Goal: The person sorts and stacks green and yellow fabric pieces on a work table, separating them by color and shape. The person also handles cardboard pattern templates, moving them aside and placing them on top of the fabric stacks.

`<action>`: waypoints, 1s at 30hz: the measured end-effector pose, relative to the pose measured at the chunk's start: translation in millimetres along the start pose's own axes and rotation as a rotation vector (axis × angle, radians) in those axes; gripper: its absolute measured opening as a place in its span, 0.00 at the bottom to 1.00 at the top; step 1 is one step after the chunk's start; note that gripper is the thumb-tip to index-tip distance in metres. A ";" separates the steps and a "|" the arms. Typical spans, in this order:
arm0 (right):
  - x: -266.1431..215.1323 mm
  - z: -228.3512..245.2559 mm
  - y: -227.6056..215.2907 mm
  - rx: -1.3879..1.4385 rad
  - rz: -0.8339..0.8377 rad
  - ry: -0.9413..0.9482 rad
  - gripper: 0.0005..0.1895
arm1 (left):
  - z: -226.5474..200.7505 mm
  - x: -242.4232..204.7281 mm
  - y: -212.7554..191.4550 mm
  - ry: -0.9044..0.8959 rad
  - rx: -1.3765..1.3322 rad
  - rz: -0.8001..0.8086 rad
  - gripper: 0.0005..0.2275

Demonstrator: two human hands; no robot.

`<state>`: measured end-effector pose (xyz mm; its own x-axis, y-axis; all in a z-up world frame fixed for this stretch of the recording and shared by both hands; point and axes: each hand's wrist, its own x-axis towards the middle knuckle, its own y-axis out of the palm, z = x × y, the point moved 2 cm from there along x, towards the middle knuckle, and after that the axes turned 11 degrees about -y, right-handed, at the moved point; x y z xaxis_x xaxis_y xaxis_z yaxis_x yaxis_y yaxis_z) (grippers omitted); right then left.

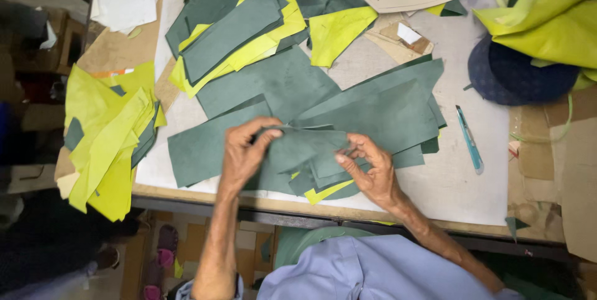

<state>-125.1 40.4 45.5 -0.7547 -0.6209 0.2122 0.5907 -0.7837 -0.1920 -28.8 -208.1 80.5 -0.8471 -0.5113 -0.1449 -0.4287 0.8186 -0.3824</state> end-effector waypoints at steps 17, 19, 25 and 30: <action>-9.3 -64.8 -120.6 -0.856 -0.208 0.028 0.19 | 24.4 45.0 51.1 0.214 0.392 -0.024 0.11; 1.1 -71.3 -125.9 -0.897 -0.148 0.045 0.28 | 28.9 31.3 70.4 0.300 0.461 -0.059 0.22; 8.1 -77.2 -124.0 -0.755 -0.137 0.008 0.37 | 33.2 26.2 89.4 0.151 0.467 -0.038 0.26; 3.0 -81.8 -132.5 -0.654 -0.161 0.073 0.33 | 37.0 19.0 101.0 0.197 0.458 -0.140 0.22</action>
<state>-229.0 144.0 -6.9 -0.8499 -0.4760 0.2258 0.1920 -0.6790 -0.7086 -76.5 -144.8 5.3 -0.8536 -0.5124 0.0936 -0.3977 0.5252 -0.7523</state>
